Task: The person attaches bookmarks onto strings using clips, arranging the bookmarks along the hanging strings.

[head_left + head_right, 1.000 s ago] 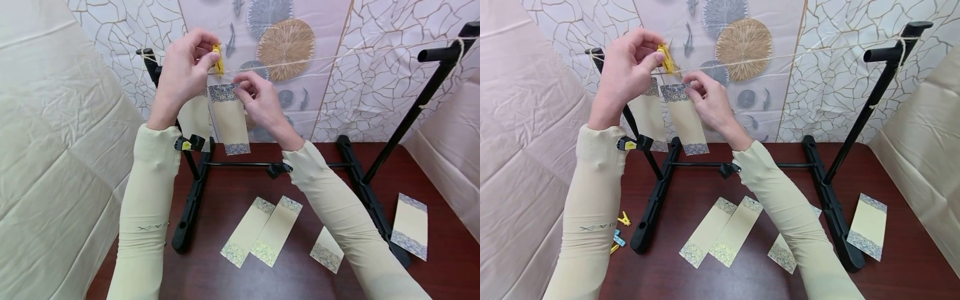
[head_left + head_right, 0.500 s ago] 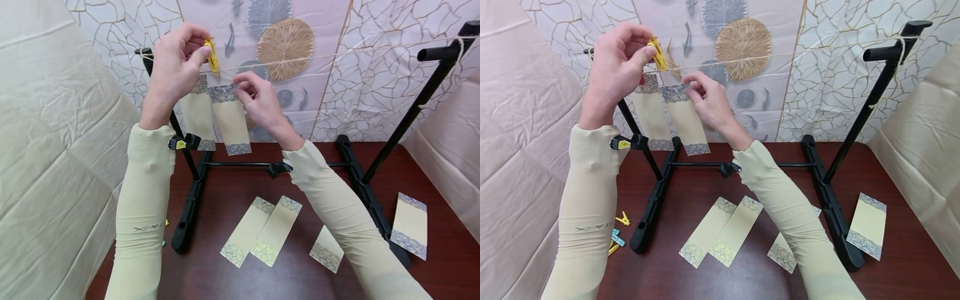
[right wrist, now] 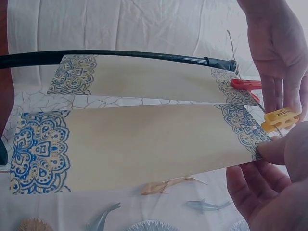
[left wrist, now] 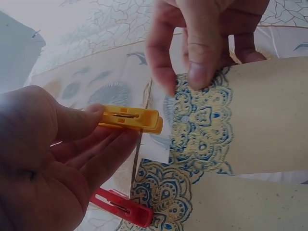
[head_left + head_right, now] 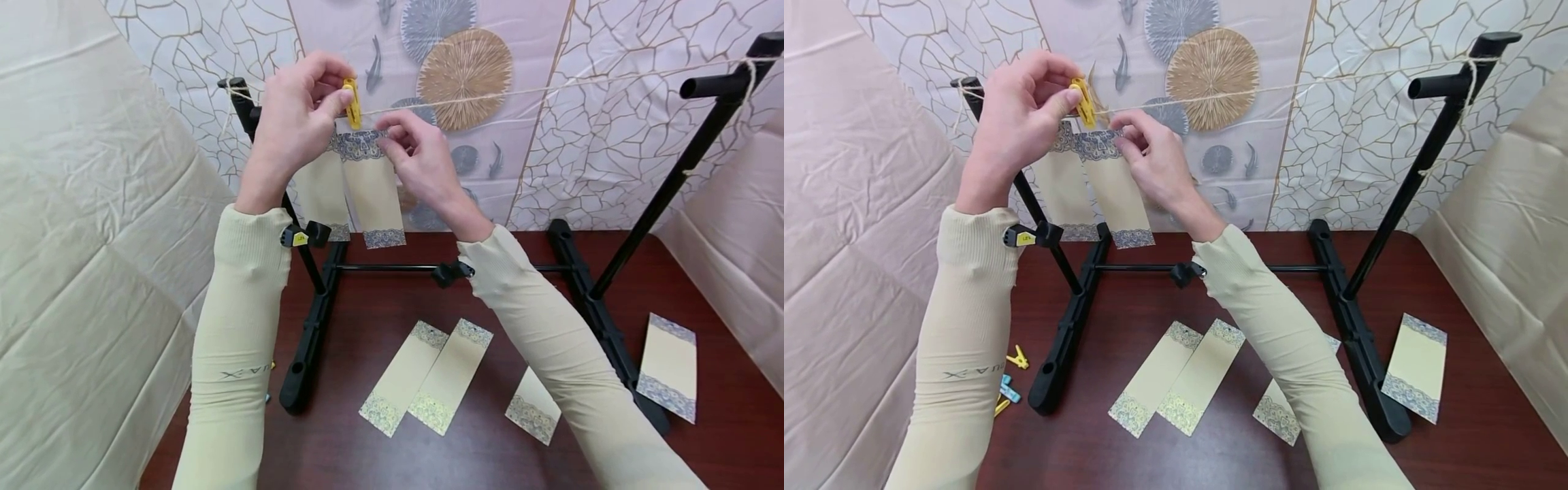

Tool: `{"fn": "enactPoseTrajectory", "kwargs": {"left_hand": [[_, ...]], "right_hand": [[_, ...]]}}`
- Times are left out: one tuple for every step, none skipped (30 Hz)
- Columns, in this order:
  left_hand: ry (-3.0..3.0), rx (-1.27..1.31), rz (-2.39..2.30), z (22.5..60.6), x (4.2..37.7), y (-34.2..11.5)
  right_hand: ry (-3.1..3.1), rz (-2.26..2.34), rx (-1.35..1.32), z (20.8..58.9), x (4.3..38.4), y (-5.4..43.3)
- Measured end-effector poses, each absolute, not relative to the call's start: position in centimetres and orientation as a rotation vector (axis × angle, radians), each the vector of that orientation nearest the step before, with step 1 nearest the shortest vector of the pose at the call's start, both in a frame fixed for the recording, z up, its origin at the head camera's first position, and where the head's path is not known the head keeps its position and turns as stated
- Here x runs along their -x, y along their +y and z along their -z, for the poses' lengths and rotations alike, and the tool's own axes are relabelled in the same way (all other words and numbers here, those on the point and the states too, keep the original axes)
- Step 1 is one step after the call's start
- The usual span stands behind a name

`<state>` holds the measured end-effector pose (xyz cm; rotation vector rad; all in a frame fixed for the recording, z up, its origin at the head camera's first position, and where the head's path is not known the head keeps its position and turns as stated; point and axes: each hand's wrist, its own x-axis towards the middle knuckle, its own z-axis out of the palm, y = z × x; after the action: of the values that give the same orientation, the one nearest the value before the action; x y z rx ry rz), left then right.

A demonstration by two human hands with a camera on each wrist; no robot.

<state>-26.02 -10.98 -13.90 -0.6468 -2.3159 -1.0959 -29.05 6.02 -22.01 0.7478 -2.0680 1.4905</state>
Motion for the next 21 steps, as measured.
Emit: {"fn": "enactPoseTrajectory", "kwargs": {"left_hand": [[-2.317,0.652,1.089,13.93,25.98,-10.93],[-2.318,0.657,1.083,13.96,25.95,-10.89],[-2.317,0.664,1.077,13.98,25.92,-10.86],[-2.321,0.666,1.069,14.0,25.89,-10.82],[-2.322,0.668,1.059,14.02,25.86,-10.79],[-2.325,0.668,1.053,14.02,25.85,-10.77],[-2.329,0.67,1.05,13.98,25.81,-10.73],[-2.333,0.668,1.041,13.95,25.78,-10.7],[-2.337,0.669,1.028,13.92,25.76,-10.66],[-2.34,0.669,1.017,13.9,25.75,-10.62],[-2.344,0.669,1.009,13.87,25.72,-10.55],[-2.352,0.666,1.003,13.85,25.7,-10.49],[-2.36,0.662,0.993,13.83,25.68,-10.43],[-2.368,0.657,0.982,13.82,25.67,-10.37],[-2.373,0.656,0.974,13.81,25.67,-10.32],[-2.378,0.656,0.973,13.8,25.66,-10.28],[-2.385,0.653,0.965,13.81,25.66,-10.26],[-2.39,0.654,0.955,13.82,25.67,-10.26],[-2.399,0.655,0.948,13.83,25.69,-10.26],[-2.408,0.658,0.939,13.84,25.71,-10.26],[-2.419,0.662,0.934,13.86,25.73,-10.25]], "right_hand": [[-2.066,-1.492,-0.743,21.95,29.01,6.01],[-2.063,-1.495,-0.74,21.9,28.98,5.99],[-2.06,-1.501,-0.737,21.85,28.93,5.97],[-2.053,-1.505,-0.735,21.81,28.89,5.96],[-2.047,-1.51,-0.734,21.79,28.86,5.95],[-2.039,-1.514,-0.732,21.77,28.83,5.94],[-2.03,-1.518,-0.732,21.74,28.8,5.95],[-2.02,-1.524,-0.732,21.7,28.77,5.95],[-2.01,-1.53,-0.731,21.66,28.73,5.96],[-2.0,-1.532,-0.73,21.62,28.72,5.97],[-1.991,-1.536,-0.729,21.57,28.71,5.97],[-1.983,-1.536,-0.727,21.51,28.71,5.98],[-1.975,-1.538,-0.725,21.44,28.71,5.99],[-1.969,-1.539,-0.723,21.36,28.68,6.0],[-1.967,-1.535,-0.721,21.28,28.65,6.02],[-1.967,-1.533,-0.719,21.21,28.63,6.03],[-1.968,-1.529,-0.719,21.14,28.59,6.06],[-1.97,-1.525,-0.72,21.09,28.55,6.08],[-1.971,-1.526,-0.722,21.06,28.52,6.11],[-1.97,-1.526,-0.722,21.04,28.49,6.14],[-1.968,-1.529,-0.72,21.04,28.48,6.18]]}}
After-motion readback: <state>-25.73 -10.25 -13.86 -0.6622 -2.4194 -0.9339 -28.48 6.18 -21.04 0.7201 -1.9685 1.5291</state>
